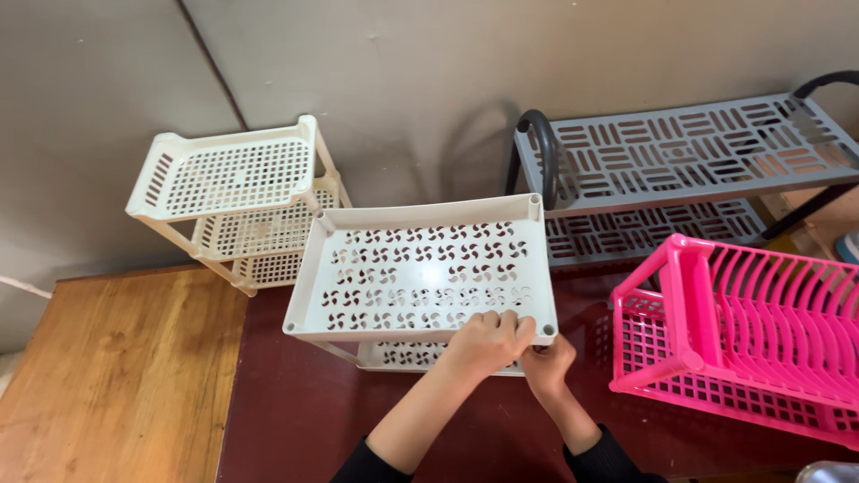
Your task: The person disassembles a white plastic three-tier storage rack by removing the vertical support rods and separating the shelves. They then reassemble the rack by inserting the rods back into the shelf corners and stacking the shelves to form the complete unit.
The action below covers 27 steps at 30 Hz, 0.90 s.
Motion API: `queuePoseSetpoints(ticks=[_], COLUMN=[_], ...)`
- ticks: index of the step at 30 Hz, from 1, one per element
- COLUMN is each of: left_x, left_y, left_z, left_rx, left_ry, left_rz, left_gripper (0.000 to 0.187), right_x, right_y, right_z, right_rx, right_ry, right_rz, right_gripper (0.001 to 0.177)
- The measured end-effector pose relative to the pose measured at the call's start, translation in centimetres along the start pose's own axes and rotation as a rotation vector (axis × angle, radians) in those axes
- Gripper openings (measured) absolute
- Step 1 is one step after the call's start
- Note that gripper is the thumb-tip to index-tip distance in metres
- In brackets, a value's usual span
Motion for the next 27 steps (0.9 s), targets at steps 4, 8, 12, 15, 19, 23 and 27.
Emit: queuePoseSetpoints(ticks=[4,8,12,15,19,23,27], left_x=[-1.1,-1.5,-0.7,0.0,0.6,0.3,-0.1], left_y=[-0.1,-1.0,-2.2,-2.8,-3.8,-4.0,-3.6], left_z=[-0.4,-1.3,-2.2,-2.1,-2.4,-3.1,-2.8], left_rx=[0.002,-0.015,-0.072,-0.106,-0.07,-0.057,-0.027], left_ry=[-0.057,-0.089,0.029,0.096,0.088,0.028,-0.009], left_rz=[-0.062,-0.004,0.048,0.022,0.022,0.002,0.006], left_gripper=[0.023,0.02,0.019,0.019,0.019,0.019,0.021], right_x=[-1.1,-1.9,-2.4,-1.9,-1.8,-2.1,-0.8], right_y=[-0.2,0.2,0.6,0.7,0.8,0.8,0.2], right_z=[-3.1,-2.9,-1.5,-1.2,-2.5,-4.0,-5.1], right_rx=[-0.076,-0.007,0.023,-0.089,-0.356,-0.227,0.056], right_ry=[-0.032,-0.007,-0.037,0.031,0.17,0.076,-0.153], right_rz=[0.035,0.059,-0.121,-0.419,-0.743,-0.581,-0.074], right_gripper=[0.022,0.022,0.02,0.018,0.018,0.028,0.026])
Point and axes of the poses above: each hand's wrist, its own x-axis away from the middle knuckle, its own y-axis out of the palm, z = x × y, the point moved 6 cm from there along -x, towards the middle knuckle, and after that the axes turned 10 degrees about y, right-handed, at the moved point
